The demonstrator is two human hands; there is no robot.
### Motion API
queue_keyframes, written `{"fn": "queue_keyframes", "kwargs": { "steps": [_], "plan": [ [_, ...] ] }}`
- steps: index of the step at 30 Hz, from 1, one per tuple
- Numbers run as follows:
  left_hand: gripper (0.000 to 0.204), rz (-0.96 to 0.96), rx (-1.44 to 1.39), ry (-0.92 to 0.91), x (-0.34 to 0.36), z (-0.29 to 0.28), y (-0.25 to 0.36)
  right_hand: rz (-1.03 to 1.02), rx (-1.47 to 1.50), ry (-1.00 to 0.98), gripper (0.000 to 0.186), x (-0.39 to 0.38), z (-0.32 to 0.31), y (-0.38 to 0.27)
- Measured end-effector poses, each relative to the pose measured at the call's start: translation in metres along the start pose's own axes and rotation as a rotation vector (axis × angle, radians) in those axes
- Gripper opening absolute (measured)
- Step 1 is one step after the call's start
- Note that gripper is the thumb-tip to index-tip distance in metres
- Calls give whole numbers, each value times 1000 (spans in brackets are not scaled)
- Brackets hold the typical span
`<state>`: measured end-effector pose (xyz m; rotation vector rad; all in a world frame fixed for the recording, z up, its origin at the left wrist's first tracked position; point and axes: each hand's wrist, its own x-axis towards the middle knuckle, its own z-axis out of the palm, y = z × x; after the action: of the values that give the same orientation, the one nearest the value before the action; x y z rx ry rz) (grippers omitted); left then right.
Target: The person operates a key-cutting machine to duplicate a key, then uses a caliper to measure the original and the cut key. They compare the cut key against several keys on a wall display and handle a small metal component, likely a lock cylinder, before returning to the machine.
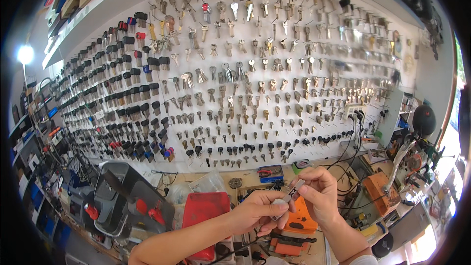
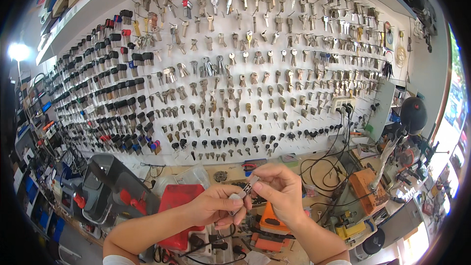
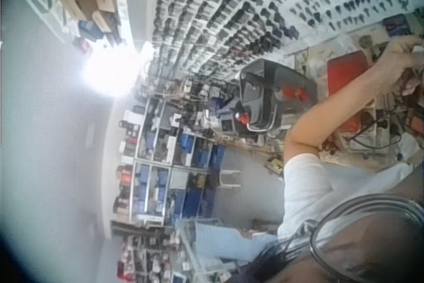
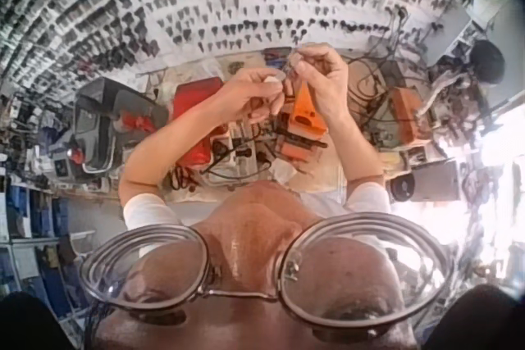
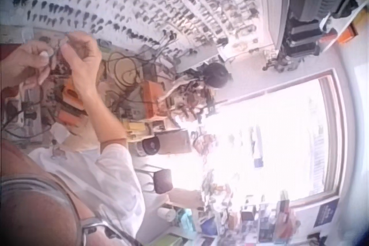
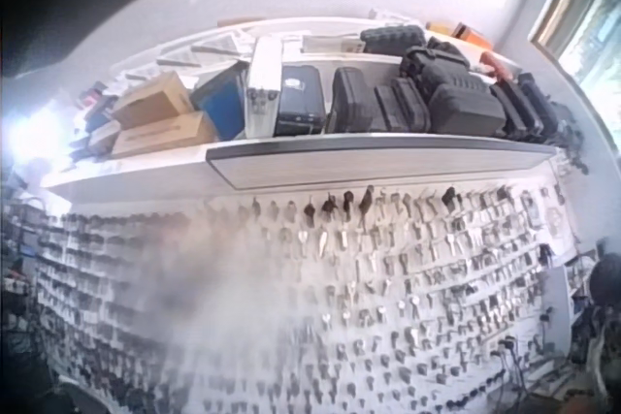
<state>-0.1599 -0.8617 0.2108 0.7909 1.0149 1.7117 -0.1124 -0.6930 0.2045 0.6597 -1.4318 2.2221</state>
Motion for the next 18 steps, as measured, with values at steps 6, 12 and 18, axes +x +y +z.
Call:
{"fn": "queue_keyframes", "kwargs": {
  "steps": [6,12,18],
  "plan": [
    [20,-26,-21,-3,-1,-42,20,23,-32,23,17,33,10,31],
    [19,-48,-51,-51,31,-85,17,151,-57,109,17,56,-3,42],
    [20,-12,-124,93,61,-129,-7,308,-141,97,22,82,-49,90]
  ]
}}
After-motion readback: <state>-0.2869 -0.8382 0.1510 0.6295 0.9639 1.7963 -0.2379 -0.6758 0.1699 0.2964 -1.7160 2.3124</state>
